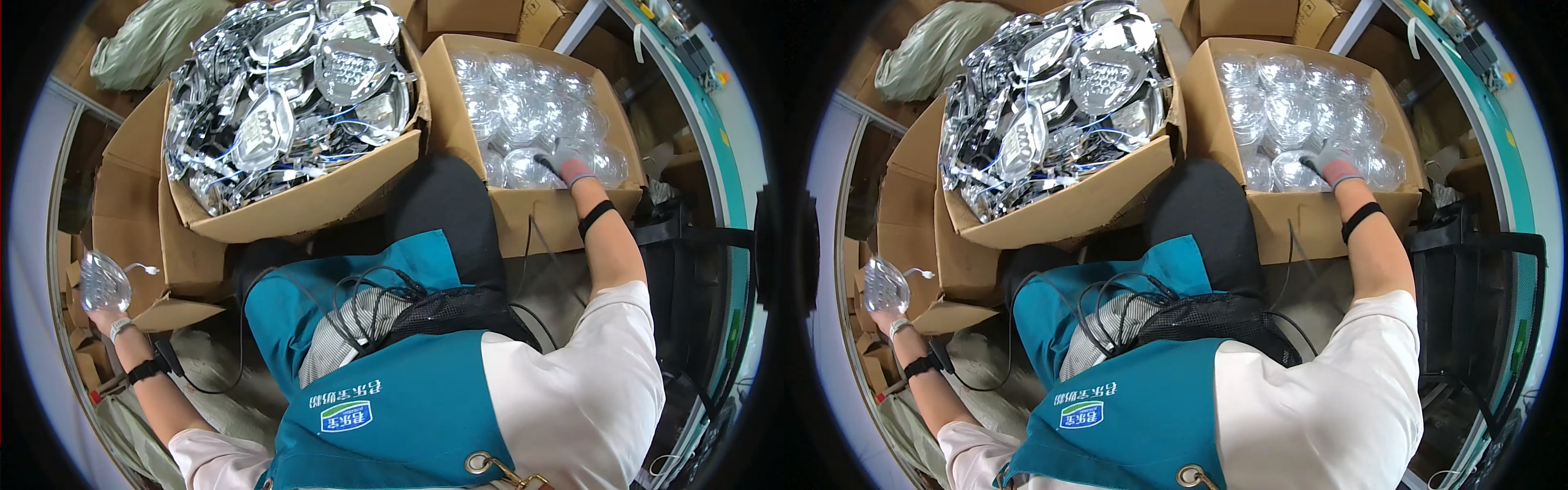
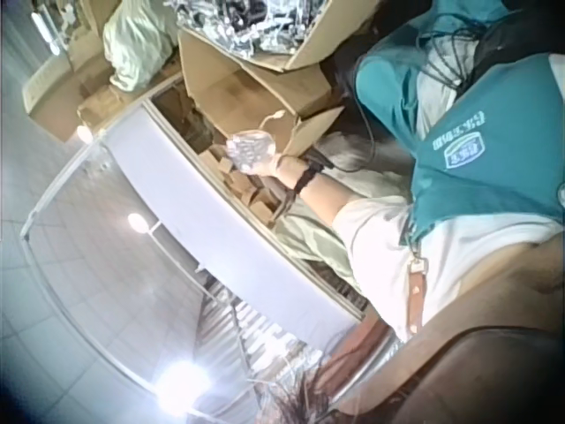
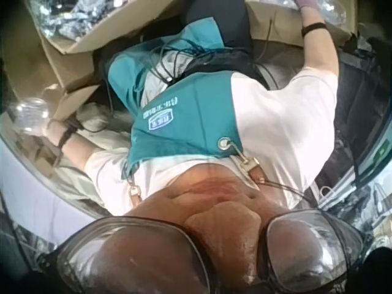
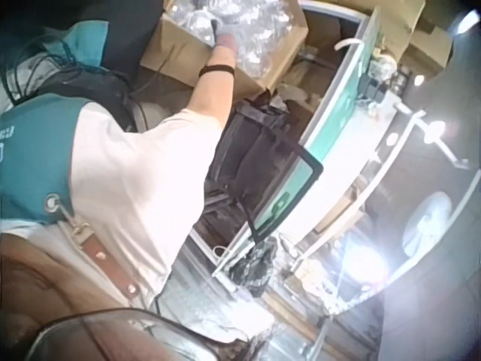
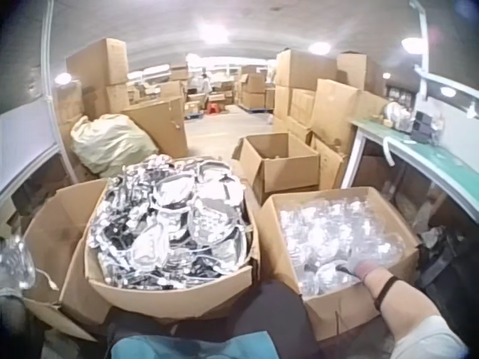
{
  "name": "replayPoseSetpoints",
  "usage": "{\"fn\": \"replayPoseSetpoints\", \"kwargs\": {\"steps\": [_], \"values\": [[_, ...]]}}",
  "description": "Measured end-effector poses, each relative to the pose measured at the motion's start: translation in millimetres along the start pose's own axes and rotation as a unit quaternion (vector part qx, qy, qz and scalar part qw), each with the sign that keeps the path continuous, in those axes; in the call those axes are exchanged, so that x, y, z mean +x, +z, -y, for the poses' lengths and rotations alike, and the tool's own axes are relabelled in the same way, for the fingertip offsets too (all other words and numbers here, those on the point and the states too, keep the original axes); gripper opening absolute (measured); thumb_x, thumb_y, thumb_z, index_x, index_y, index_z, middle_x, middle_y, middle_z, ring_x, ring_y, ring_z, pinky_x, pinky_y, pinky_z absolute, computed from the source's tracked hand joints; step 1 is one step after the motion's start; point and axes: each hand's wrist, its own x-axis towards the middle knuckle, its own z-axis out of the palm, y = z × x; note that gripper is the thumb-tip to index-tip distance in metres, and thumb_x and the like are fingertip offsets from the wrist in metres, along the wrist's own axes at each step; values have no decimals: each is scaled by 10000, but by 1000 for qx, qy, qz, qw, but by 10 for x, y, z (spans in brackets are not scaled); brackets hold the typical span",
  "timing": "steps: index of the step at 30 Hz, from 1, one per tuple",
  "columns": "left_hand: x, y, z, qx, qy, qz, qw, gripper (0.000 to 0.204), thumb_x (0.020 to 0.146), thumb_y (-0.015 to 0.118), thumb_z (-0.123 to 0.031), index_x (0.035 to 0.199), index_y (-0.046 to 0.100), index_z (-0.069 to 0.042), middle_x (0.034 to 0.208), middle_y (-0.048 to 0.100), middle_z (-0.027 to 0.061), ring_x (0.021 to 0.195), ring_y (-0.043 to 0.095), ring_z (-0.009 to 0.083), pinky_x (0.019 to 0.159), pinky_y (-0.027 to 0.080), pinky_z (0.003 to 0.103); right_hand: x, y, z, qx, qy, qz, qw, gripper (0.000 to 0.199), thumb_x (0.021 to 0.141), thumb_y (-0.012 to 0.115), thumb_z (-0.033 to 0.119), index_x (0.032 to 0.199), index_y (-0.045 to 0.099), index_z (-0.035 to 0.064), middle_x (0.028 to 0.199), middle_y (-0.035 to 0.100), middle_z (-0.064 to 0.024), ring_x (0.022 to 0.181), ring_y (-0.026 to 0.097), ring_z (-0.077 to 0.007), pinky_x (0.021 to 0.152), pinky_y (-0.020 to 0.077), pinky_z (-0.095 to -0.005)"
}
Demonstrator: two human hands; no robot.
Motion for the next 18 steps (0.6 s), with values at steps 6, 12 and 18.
{"fn": "replayPoseSetpoints", "kwargs": {"steps": [6, 12, 18], "values": [[543, -151, 1030, 184, -354, 40, 916, 378, 915, 532, -384, 1105, 636, -75, 946, 695, 39, 744, 622, 192, 590, 464, 279, 261, 310, 565, -117, -282, 221, 926, 681, 816, 654, 476, 1248, 574, -45, 1305, 574, -222, 1199, 554, -385, 997, 459, -407], [-488, 1706, 173, 322, 229, 251, 884, 354, 879, 623, -184, 1116, 610, 78, 1087, 660, 220, 1044, 622, 314, 919, 466, 379, 384, 518, 430, -101, 10, 158, 982, 927, 735, 728, 565, 1507, 285, 308, 1580, 180, -209, 1380, 349, -421, 1094, 344, -515], [-2008, 2940, -455, 422, 497, 479, 588, 632, 632, 839, -227, 1194, 573, -117, 1284, 512, 141, 1237, 446, 377, 1045, 380, 453, 501, 737, 470, -150, -37, 147, 977, 1213, 625, 775, 655, 1550, 132, 203, 1581, 187, -204, 1473, 96, -398, 1094, 202, -678]]}}
